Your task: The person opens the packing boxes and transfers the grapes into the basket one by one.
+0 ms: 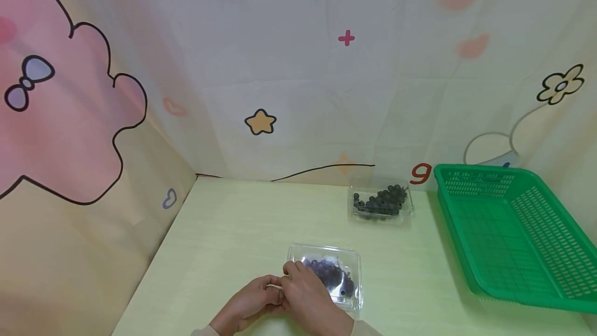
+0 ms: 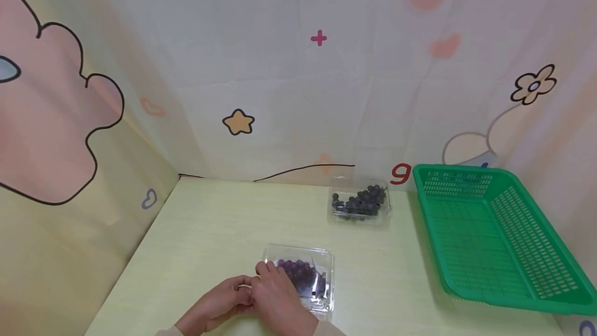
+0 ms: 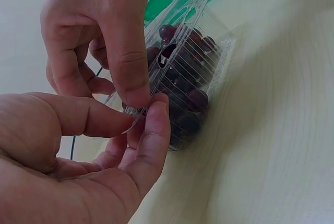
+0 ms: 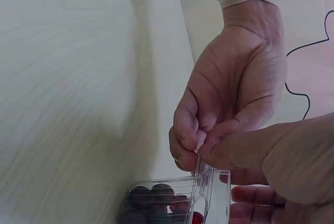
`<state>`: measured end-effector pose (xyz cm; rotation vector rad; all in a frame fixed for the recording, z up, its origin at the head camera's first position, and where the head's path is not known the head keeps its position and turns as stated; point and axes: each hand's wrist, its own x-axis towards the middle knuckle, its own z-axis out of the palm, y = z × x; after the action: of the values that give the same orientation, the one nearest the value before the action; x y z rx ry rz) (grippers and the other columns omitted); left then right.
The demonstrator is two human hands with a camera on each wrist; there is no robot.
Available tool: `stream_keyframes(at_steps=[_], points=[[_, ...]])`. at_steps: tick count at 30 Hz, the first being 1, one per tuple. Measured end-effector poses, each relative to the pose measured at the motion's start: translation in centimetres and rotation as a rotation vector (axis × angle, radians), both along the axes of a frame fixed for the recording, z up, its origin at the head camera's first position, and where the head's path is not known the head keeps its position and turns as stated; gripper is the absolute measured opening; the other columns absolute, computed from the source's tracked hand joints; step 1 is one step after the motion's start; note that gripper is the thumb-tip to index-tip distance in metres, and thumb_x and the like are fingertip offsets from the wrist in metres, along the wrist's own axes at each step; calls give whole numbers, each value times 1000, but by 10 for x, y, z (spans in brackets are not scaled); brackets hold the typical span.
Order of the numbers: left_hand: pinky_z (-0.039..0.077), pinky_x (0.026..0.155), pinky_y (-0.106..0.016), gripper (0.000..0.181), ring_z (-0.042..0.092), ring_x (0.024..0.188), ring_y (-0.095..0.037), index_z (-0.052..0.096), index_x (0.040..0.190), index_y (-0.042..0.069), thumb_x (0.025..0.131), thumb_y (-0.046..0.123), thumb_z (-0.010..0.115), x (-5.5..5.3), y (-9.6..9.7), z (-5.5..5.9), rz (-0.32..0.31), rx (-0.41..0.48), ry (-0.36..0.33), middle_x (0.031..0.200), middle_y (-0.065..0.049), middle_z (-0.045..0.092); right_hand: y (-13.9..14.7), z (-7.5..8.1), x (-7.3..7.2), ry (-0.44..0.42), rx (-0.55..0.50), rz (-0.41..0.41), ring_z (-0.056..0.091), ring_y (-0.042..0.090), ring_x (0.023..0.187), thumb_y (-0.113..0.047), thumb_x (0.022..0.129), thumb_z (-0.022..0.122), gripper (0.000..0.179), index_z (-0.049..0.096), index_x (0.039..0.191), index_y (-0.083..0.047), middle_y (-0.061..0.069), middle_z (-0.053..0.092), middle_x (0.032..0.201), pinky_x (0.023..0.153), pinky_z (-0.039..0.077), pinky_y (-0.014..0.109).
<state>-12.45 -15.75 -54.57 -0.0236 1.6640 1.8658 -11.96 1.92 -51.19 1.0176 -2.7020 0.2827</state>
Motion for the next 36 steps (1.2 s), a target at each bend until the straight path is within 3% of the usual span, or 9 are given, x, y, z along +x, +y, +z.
stream_keyframes(at_steps=[10, 18, 25, 32, 36], points=[[59, 85, -33, 32, 67, 89, -18, 52, 127, -12, 95, -9, 56, 0, 0, -4, -3, 9, -2, 102, -11, 68, 0, -2, 0, 7, -68, 10, 49, 14, 82, -10, 70, 87, 17, 72, 79, -12, -2, 55, 96, 68, 46, 25], [58, 86, -34, 29, 67, 90, -18, 54, 126, -13, 97, -10, 54, 1, -1, -8, 3, 17, -4, 101, -10, 69, -2, -10, 0, 64, -81, 7, 45, 13, 78, -12, 71, 89, 17, 74, 79, -12, -3, 53, 93, 64, 43, 22], [59, 86, -34, 26, 67, 90, -18, 56, 122, -13, 97, -11, 54, 1, 0, -10, 18, -12, 3, 100, -10, 69, -6, -12, 8, 76, -74, -45, 45, 15, 80, -11, 70, 89, 18, 75, 81, -10, 1, 53, 94, 68, 46, 25], [58, 84, -32, 20, 66, 90, -17, 60, 117, -14, 98, -8, 55, 2, 1, -7, 18, -21, 11, 102, -11, 68, -8, -16, 11, 129, -94, -77, 38, 15, 72, -14, 68, 90, 19, 73, 77, -12, -3, 40, 79, 63, 39, 25], [58, 82, -28, 18, 66, 89, -15, 62, 113, -14, 97, -9, 55, 2, 0, -9, 17, -18, 20, 101, -10, 68, -8, -16, 12, 159, -90, -88, 41, 15, 71, -14, 70, 87, 17, 71, 76, -14, -3, 42, 76, 62, 38, 25]])
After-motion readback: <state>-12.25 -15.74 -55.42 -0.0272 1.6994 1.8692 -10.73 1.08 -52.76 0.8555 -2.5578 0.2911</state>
